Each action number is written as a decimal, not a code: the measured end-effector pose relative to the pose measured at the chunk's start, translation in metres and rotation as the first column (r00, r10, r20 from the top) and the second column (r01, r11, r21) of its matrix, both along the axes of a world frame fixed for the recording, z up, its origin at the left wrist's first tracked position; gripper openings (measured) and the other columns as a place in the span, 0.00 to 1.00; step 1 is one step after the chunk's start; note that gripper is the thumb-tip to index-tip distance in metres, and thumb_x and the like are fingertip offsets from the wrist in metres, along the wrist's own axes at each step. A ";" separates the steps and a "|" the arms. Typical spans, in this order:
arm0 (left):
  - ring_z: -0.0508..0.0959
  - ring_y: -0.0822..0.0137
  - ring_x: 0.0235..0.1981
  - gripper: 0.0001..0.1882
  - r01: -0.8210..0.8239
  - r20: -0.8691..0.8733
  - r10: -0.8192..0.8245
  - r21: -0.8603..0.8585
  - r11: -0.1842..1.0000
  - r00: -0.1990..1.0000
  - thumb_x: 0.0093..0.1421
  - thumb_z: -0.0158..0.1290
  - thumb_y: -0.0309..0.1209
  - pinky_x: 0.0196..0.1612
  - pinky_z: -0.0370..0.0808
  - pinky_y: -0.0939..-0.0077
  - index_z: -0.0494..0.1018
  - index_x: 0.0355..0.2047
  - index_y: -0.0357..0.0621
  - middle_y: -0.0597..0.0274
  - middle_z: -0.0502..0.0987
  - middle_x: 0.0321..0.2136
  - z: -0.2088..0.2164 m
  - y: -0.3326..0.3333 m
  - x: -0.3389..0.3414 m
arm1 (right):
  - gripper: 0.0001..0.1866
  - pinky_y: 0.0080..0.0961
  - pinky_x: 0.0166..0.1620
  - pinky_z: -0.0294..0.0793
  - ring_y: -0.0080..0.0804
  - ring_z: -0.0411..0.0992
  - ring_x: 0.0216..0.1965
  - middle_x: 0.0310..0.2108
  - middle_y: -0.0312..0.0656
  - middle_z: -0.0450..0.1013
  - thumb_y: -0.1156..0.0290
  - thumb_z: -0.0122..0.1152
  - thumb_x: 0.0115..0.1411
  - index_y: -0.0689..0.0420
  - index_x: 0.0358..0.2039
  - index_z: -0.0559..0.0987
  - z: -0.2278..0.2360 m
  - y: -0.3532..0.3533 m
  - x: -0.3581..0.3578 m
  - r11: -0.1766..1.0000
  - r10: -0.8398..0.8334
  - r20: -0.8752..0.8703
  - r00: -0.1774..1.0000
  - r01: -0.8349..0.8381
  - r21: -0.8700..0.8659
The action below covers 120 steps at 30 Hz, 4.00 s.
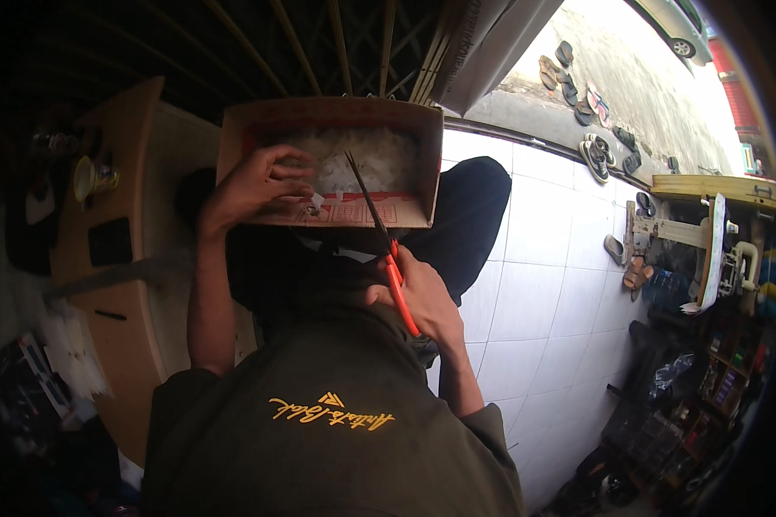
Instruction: The person cuts small pieces of white cloth using shears and places them into a cardboard box containing more white cloth.
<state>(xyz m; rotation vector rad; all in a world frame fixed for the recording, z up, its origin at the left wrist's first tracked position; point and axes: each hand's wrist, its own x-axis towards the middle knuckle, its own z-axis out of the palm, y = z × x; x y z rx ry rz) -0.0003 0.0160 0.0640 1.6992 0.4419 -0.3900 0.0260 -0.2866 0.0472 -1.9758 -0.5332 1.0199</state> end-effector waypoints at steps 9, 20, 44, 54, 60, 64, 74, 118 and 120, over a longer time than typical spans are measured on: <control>0.76 0.56 0.55 0.25 -0.186 0.315 0.197 -0.065 0.980 0.928 0.71 0.46 0.41 0.58 0.74 0.65 0.66 0.56 0.29 0.43 0.74 0.53 -0.021 0.027 -0.006 | 0.38 0.35 0.42 0.71 0.46 0.75 0.35 0.32 0.51 0.74 0.36 0.62 0.55 0.64 0.42 0.72 -0.006 0.000 0.003 0.991 -0.136 -0.051 0.989 0.136 0.013; 0.79 0.56 0.50 0.20 -0.361 0.105 0.352 0.086 0.928 0.930 0.71 0.40 0.33 0.53 0.76 0.64 0.69 0.54 0.30 0.41 0.78 0.44 -0.013 0.024 0.004 | 0.32 0.29 0.42 0.69 0.32 0.69 0.33 0.31 0.45 0.72 0.41 0.58 0.61 0.63 0.41 0.72 -0.013 0.000 0.002 0.978 -0.206 -0.183 0.961 0.207 -0.016; 0.82 0.66 0.32 0.13 -0.247 0.221 0.212 0.145 0.958 0.952 0.56 0.64 0.28 0.37 0.78 0.73 0.77 0.40 0.35 0.55 0.82 0.32 -0.051 0.017 0.000 | 0.37 0.39 0.42 0.70 0.50 0.74 0.34 0.29 0.53 0.74 0.37 0.58 0.59 0.64 0.43 0.69 -0.010 0.000 -0.008 0.989 -0.138 -0.060 0.989 0.135 -0.056; 0.81 0.71 0.28 0.10 -0.510 0.202 0.701 -0.556 0.657 0.683 0.58 0.61 0.24 0.36 0.79 0.78 0.75 0.39 0.37 0.58 0.81 0.31 -0.038 -0.047 -0.001 | 0.47 0.43 0.45 0.71 0.58 0.74 0.40 0.33 0.59 0.74 0.31 0.59 0.54 0.68 0.50 0.66 0.005 0.018 -0.017 0.985 0.039 -0.155 0.987 -0.064 -0.157; 0.82 0.72 0.30 0.12 -0.562 0.257 0.757 -0.537 0.629 0.601 0.59 0.61 0.24 0.36 0.79 0.78 0.74 0.42 0.35 0.57 0.82 0.32 -0.030 -0.076 0.002 | 0.46 0.44 0.43 0.71 0.58 0.75 0.38 0.31 0.59 0.74 0.31 0.58 0.55 0.68 0.48 0.67 0.005 0.027 -0.014 0.994 0.000 -0.077 0.997 -0.009 -0.108; 0.82 0.70 0.32 0.12 -0.559 0.218 0.741 -0.531 0.636 0.636 0.59 0.60 0.23 0.37 0.80 0.77 0.74 0.43 0.33 0.56 0.81 0.33 -0.038 -0.083 0.000 | 0.43 0.43 0.43 0.71 0.57 0.75 0.37 0.30 0.59 0.74 0.33 0.58 0.55 0.68 0.44 0.70 0.000 0.032 -0.009 0.993 -0.057 -0.065 0.996 0.050 -0.103; 0.82 0.70 0.32 0.14 -0.533 0.159 0.710 -0.555 0.639 0.686 0.59 0.60 0.24 0.39 0.79 0.78 0.72 0.45 0.34 0.57 0.80 0.35 -0.041 -0.080 -0.005 | 0.36 0.35 0.29 0.66 0.38 0.64 0.20 0.19 0.46 0.69 0.39 0.56 0.61 0.68 0.31 0.73 0.002 0.033 0.000 0.986 -0.102 -0.115 0.988 0.085 -0.145; 0.84 0.67 0.35 0.08 -0.494 0.255 0.595 -0.364 0.789 0.762 0.61 0.58 0.20 0.41 0.84 0.75 0.79 0.40 0.30 0.54 0.82 0.34 -0.023 -0.080 -0.016 | 0.41 0.41 0.38 0.70 0.52 0.74 0.31 0.25 0.56 0.72 0.30 0.55 0.56 0.65 0.35 0.71 0.006 0.025 -0.004 0.990 -0.038 -0.041 0.998 0.031 -0.139; 0.84 0.67 0.34 0.08 -0.505 0.222 0.634 -0.437 0.744 0.741 0.60 0.58 0.20 0.38 0.85 0.74 0.79 0.39 0.29 0.53 0.82 0.33 -0.025 -0.080 -0.015 | 0.41 0.41 0.39 0.70 0.53 0.74 0.31 0.25 0.55 0.72 0.30 0.55 0.56 0.65 0.35 0.71 0.006 0.025 -0.004 0.991 -0.031 -0.045 0.999 0.025 -0.129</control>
